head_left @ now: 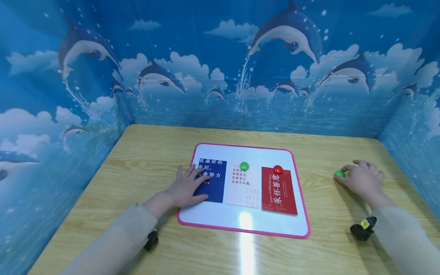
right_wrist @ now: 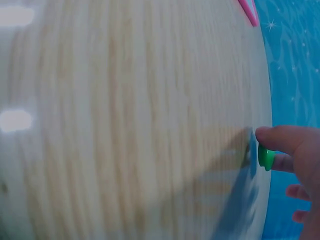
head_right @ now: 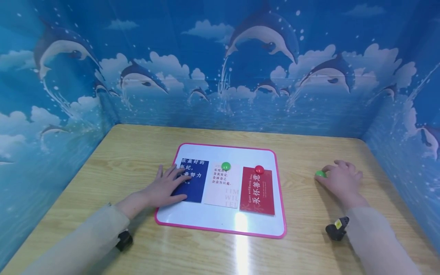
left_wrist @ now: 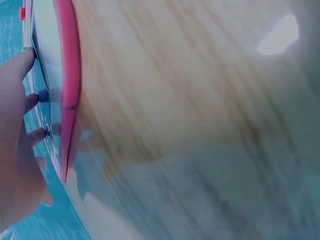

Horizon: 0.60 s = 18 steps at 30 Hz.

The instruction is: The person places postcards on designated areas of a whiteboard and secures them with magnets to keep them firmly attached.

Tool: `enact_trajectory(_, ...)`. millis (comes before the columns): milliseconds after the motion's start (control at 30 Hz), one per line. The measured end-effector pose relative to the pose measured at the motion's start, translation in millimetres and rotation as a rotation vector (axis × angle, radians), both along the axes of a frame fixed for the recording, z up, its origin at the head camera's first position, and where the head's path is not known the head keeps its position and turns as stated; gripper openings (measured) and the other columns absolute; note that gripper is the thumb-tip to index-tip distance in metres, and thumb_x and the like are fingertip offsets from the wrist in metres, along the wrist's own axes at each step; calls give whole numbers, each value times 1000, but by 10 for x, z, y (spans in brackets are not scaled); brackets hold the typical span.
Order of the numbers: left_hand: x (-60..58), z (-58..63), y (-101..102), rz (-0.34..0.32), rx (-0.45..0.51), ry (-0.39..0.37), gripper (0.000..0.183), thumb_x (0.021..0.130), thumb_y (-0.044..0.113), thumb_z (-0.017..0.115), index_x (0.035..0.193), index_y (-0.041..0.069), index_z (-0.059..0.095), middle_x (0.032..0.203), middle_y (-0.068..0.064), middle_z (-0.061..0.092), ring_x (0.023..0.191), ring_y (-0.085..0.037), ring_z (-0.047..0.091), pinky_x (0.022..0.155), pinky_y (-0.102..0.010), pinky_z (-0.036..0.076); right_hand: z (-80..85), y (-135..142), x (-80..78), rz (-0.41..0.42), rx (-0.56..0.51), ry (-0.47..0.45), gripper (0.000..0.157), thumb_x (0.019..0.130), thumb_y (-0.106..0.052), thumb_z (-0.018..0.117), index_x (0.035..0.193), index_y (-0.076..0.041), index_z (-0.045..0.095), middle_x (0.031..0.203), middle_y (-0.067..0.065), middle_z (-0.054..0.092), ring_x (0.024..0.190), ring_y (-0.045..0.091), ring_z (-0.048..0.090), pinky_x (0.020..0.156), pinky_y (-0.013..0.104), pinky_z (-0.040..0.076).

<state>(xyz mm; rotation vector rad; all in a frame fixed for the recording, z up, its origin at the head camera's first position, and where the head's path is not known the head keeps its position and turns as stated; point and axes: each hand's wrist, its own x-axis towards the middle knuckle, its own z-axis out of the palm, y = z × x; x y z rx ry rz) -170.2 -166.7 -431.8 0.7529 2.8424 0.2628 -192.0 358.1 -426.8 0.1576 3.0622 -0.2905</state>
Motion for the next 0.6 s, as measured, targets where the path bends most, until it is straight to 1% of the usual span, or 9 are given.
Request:
enact_trajectory(233,12,7,-10,10,9,-5,66,89,54,52,143,19,38,151,-14,29,143,-42,11,108,-69,-1,92,-183,-46,43,-21,29,62,82,-52,62,109,4,62,136,38,25,121,64,13,88,80,8)
enact_trajectory(433,12,11,-55,42,4,12,74,88,57,51,145,13,34,151,-16,28,143,-43,12,109,-67,0,191,-392,-101,65,-23,60,55,82,-43,65,108,4,62,136,38,26,121,64,14,90,80,4)
enact_trajectory(600,16,-23,-136,74,-20,9,77,87,61,50,147,15,31,153,-16,25,143,-41,10,110,-66,-1,275,-607,-165,81,-18,67,47,82,-35,66,108,4,62,136,38,26,122,63,14,91,80,4)
